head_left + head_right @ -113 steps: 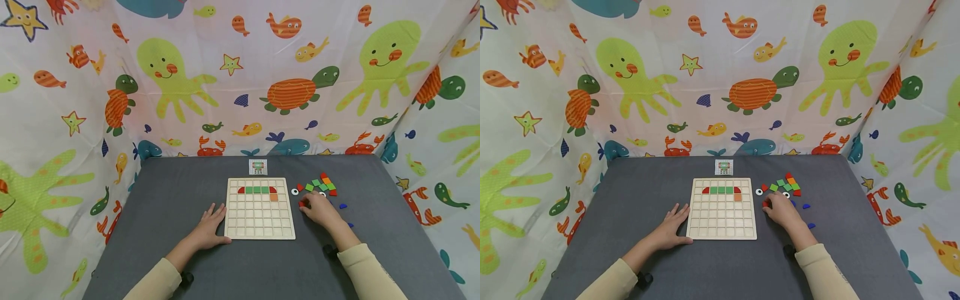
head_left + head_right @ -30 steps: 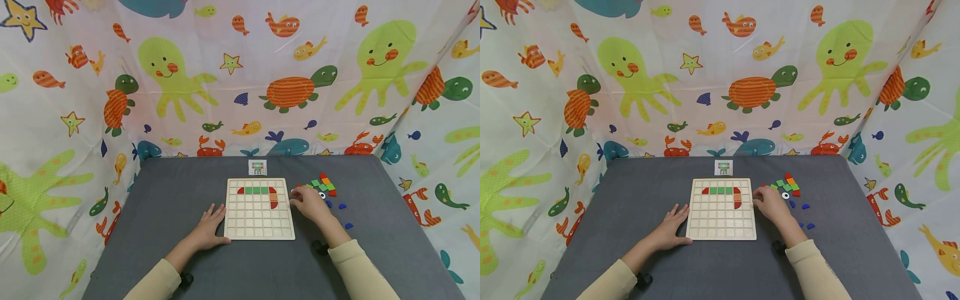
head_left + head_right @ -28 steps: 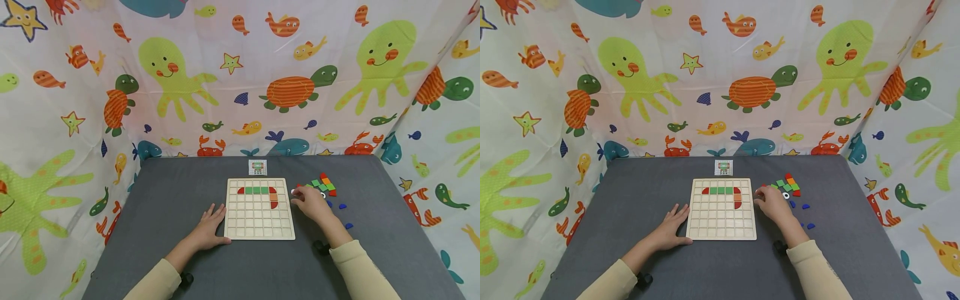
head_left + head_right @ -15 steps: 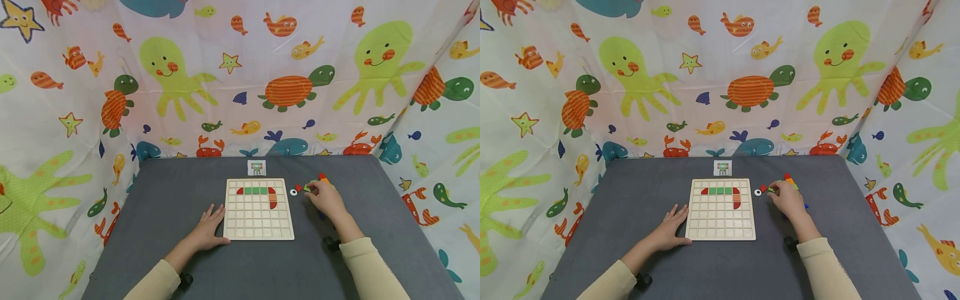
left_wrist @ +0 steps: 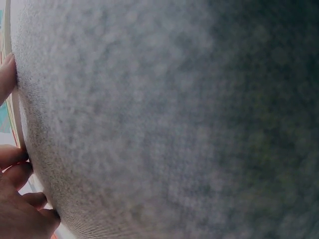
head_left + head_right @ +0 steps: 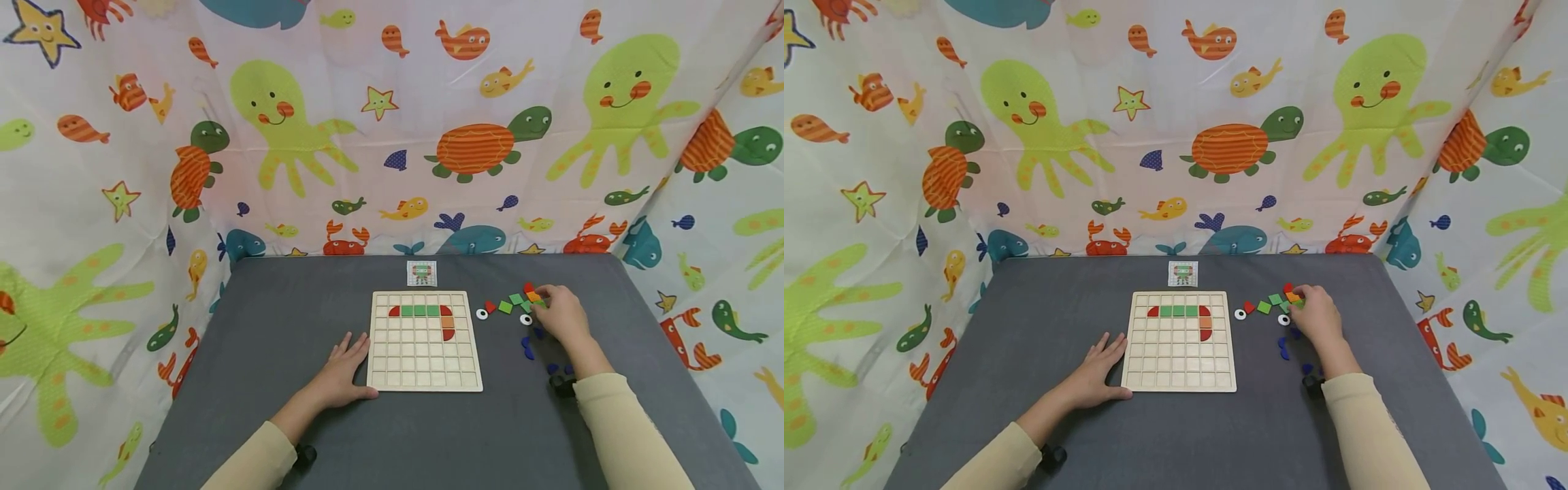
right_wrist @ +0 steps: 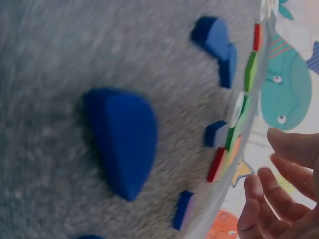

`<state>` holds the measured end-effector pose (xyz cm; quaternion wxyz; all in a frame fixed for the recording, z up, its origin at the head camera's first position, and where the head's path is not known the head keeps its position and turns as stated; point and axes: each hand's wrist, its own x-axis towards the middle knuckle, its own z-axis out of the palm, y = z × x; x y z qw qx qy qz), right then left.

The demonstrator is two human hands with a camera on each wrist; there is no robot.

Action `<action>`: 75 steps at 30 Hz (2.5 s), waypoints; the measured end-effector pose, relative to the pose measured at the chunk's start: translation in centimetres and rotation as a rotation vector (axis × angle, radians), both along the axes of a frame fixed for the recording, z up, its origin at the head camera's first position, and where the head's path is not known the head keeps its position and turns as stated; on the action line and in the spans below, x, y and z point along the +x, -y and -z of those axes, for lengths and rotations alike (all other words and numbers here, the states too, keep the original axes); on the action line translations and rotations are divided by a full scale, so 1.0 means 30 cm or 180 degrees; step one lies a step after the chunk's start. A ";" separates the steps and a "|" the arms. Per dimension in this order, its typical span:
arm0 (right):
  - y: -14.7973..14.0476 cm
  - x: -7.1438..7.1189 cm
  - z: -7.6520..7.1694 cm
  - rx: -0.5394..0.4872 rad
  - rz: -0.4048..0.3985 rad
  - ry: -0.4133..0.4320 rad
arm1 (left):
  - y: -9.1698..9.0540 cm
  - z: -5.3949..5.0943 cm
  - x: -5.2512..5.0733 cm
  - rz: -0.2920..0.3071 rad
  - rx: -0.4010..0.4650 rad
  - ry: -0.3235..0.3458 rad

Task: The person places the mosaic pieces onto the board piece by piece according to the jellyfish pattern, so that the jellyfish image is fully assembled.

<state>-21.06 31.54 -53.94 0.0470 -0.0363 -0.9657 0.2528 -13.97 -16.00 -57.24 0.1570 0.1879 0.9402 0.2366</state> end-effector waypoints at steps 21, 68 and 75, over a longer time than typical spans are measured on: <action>-0.046 -0.045 0.043 0.0093 0.0509 0.0626 | -0.007 -0.002 -0.003 0.0023 -0.0047 0.0003; 0.282 0.057 -0.095 -0.0083 -0.1034 -0.0294 | 0.006 0.000 0.003 0.0030 0.0039 -0.0008; 0.340 0.064 -0.091 0.0022 -0.1163 -0.0389 | 0.003 0.003 -0.002 0.0052 0.0011 -0.0002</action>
